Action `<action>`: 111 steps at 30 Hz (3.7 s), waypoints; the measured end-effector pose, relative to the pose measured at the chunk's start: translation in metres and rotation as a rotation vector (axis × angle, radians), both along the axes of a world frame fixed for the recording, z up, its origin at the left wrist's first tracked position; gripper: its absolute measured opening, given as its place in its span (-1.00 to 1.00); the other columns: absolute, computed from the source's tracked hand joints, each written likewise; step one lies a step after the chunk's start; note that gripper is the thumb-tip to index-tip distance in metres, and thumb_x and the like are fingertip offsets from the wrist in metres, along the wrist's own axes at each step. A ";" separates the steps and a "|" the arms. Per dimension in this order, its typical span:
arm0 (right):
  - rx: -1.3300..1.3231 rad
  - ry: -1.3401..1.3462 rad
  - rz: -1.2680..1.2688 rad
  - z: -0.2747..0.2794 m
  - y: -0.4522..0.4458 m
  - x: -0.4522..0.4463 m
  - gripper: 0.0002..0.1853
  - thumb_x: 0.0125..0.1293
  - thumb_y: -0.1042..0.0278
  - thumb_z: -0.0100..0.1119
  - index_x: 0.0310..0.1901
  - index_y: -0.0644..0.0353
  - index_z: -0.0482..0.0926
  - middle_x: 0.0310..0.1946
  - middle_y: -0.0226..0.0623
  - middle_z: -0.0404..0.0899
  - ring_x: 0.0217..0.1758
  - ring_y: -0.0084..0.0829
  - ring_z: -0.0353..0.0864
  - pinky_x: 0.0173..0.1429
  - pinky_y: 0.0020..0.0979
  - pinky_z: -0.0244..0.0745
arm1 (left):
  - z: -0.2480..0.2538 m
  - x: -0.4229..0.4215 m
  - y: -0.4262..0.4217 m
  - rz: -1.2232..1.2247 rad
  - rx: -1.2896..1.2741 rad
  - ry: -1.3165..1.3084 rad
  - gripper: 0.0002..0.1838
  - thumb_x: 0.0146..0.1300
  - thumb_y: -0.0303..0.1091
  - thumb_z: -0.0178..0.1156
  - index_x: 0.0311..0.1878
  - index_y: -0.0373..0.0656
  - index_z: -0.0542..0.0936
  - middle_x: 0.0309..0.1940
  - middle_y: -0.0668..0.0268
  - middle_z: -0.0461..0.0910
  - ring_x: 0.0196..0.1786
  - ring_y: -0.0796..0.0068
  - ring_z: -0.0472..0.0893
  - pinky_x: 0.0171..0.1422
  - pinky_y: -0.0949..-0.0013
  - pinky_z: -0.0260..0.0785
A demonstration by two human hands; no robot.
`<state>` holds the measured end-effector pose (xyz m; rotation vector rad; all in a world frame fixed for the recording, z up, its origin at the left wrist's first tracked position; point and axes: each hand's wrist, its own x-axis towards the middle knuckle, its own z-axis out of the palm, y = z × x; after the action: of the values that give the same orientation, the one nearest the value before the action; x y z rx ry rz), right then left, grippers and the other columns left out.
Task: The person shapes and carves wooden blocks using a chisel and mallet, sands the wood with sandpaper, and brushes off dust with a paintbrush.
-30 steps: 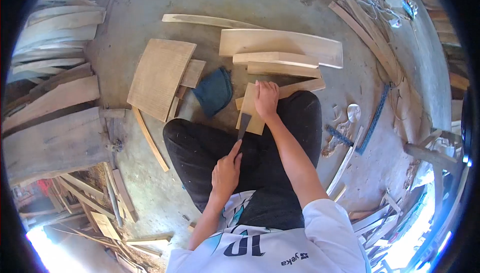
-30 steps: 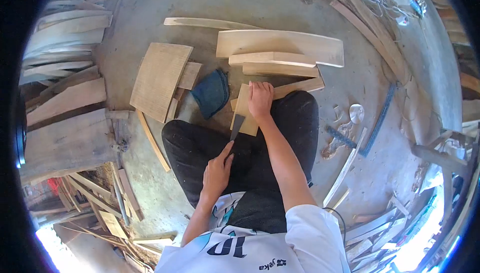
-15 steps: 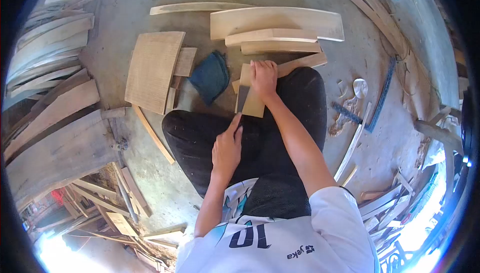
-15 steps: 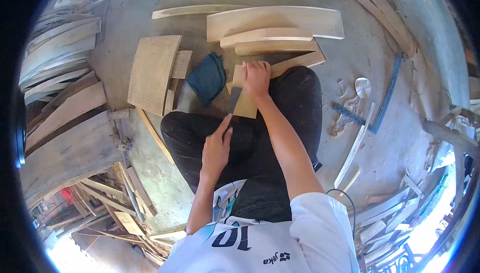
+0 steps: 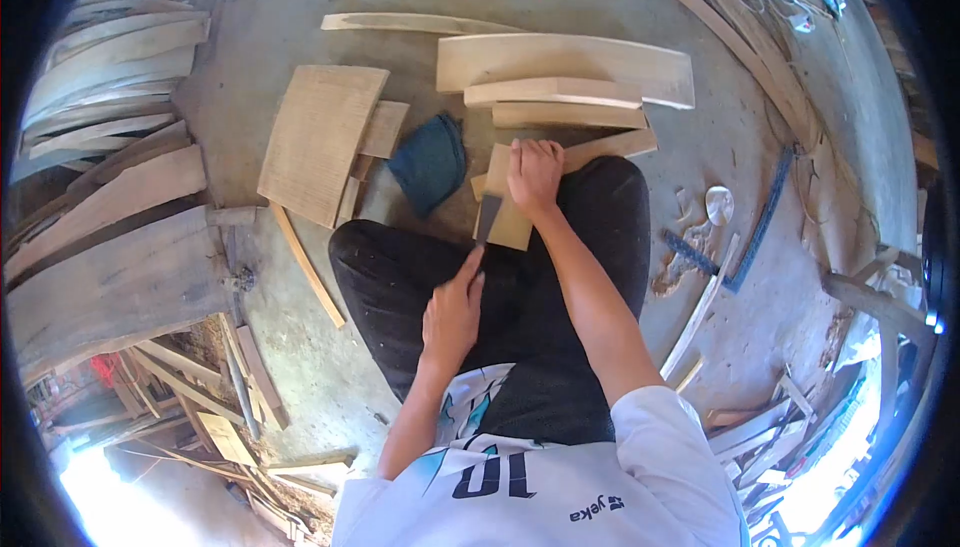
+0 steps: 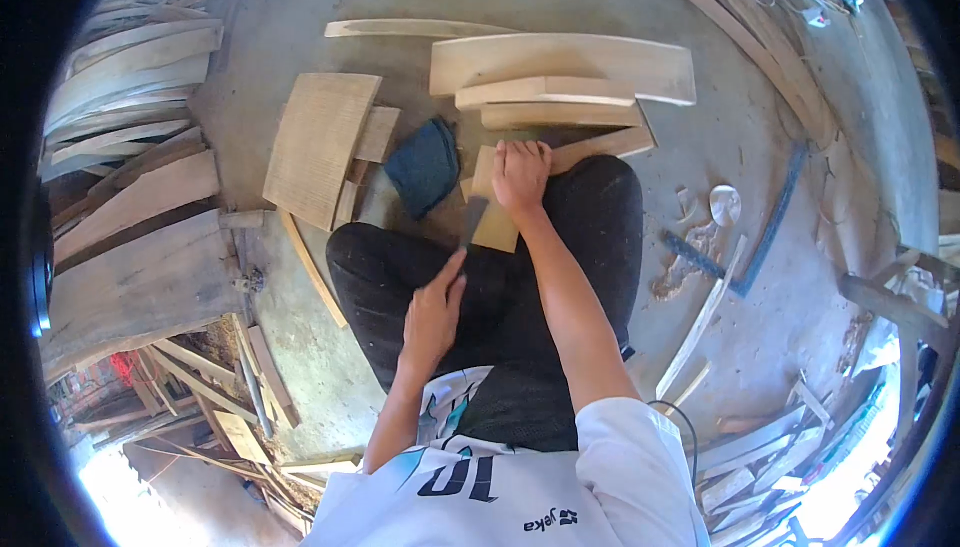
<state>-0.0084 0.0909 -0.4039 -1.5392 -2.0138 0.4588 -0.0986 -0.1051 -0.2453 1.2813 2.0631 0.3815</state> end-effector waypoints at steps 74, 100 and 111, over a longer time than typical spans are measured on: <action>-0.176 0.397 0.378 0.163 0.048 0.030 -0.39 0.12 0.43 0.52 0.15 0.39 0.42 0.01 -0.05 0.63 0.04 -0.40 0.65 0.06 -0.36 0.60 | -0.133 -0.155 -0.188 1.129 0.464 -0.351 -0.42 0.41 -0.32 0.16 0.48 0.01 0.35 -0.45 0.29 0.55 -0.54 0.57 0.51 -0.48 0.39 0.37; -0.138 0.701 0.752 0.185 -0.089 0.008 -0.38 0.26 0.54 0.25 0.29 0.25 0.19 0.35 0.24 0.35 0.42 0.05 0.38 0.51 -0.04 0.19 | -0.169 -0.093 -0.282 0.866 -0.145 0.354 -0.12 -0.17 0.19 0.53 0.18 -0.08 0.44 0.10 0.22 0.47 0.14 0.08 0.52 0.02 -0.03 0.40; -0.119 0.702 0.741 0.177 -0.084 0.013 -0.45 0.19 0.54 0.29 0.23 0.26 0.36 0.23 0.02 0.49 0.32 -0.15 0.47 0.45 -0.15 0.29 | -0.186 -0.105 -0.313 0.898 0.122 0.230 -0.61 0.09 -0.23 0.44 -0.05 -0.11 0.58 -0.09 0.16 0.61 0.04 0.13 0.60 0.04 0.13 0.45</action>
<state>0.0047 0.0067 -0.2267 -0.4857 -1.9048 1.2210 -0.2033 -0.4184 -0.4314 0.3856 2.7684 0.7823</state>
